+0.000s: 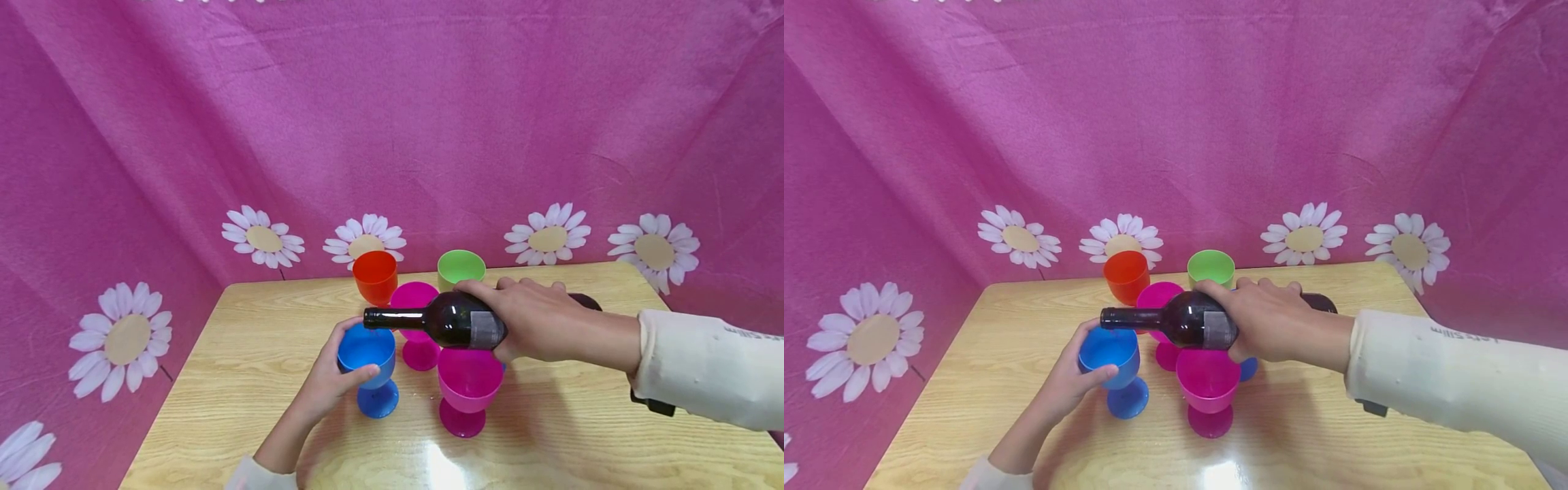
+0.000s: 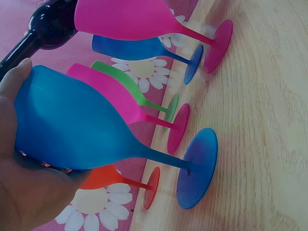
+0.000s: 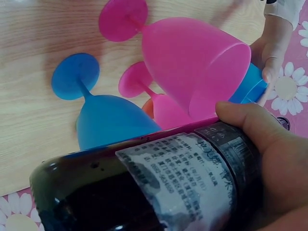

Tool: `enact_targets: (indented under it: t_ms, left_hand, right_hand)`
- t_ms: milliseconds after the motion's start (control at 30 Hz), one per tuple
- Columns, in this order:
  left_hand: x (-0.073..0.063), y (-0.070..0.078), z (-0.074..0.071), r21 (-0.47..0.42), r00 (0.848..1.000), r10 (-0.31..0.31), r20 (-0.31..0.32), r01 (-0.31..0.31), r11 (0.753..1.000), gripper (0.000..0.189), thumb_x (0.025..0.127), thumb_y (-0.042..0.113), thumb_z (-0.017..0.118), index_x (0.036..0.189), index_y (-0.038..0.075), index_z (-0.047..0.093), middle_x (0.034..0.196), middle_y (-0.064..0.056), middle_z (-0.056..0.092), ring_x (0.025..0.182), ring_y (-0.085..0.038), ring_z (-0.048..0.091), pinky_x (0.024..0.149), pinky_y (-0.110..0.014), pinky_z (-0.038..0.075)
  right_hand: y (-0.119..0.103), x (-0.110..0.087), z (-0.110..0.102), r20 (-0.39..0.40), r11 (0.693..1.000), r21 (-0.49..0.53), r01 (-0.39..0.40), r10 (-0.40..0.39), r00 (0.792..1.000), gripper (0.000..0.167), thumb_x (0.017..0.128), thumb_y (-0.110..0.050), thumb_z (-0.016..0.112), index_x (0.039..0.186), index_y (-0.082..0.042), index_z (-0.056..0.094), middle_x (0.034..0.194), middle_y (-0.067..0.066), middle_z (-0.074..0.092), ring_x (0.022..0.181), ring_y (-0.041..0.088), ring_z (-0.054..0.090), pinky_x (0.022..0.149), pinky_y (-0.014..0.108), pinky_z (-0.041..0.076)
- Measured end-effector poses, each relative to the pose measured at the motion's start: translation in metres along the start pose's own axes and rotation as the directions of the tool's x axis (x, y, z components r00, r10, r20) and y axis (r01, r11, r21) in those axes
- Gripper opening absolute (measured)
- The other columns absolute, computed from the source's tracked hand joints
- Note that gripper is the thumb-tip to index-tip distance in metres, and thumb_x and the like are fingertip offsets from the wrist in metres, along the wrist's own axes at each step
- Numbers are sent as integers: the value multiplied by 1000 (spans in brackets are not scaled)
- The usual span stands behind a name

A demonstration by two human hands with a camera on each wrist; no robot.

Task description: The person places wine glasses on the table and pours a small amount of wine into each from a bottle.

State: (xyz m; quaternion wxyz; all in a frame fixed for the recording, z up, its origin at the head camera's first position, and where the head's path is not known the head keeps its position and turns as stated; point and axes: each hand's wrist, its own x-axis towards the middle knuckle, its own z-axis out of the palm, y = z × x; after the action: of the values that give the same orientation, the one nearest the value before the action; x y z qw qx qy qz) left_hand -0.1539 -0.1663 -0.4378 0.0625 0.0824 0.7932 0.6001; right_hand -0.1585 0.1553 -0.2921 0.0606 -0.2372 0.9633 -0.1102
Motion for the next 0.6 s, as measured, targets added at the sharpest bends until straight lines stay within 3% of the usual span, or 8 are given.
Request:
enact_targets:
  t_ms: [600]
  left_hand:
    - [0, 0, 0, 5, 1000, -6, -2, 7, 1000, 81, 86, 28, 84, 154, 32, 40, 157, -14, 42, 142, -47, 40, 92, -55, 58]
  right_hand:
    - [-2, -2, 3, -32, 999, -41, -2, 1, 1000, 99, 64, -26, 99, 146, -45, 46, 99, 4, 60, 87, 25, 56, 63, 44, 39]
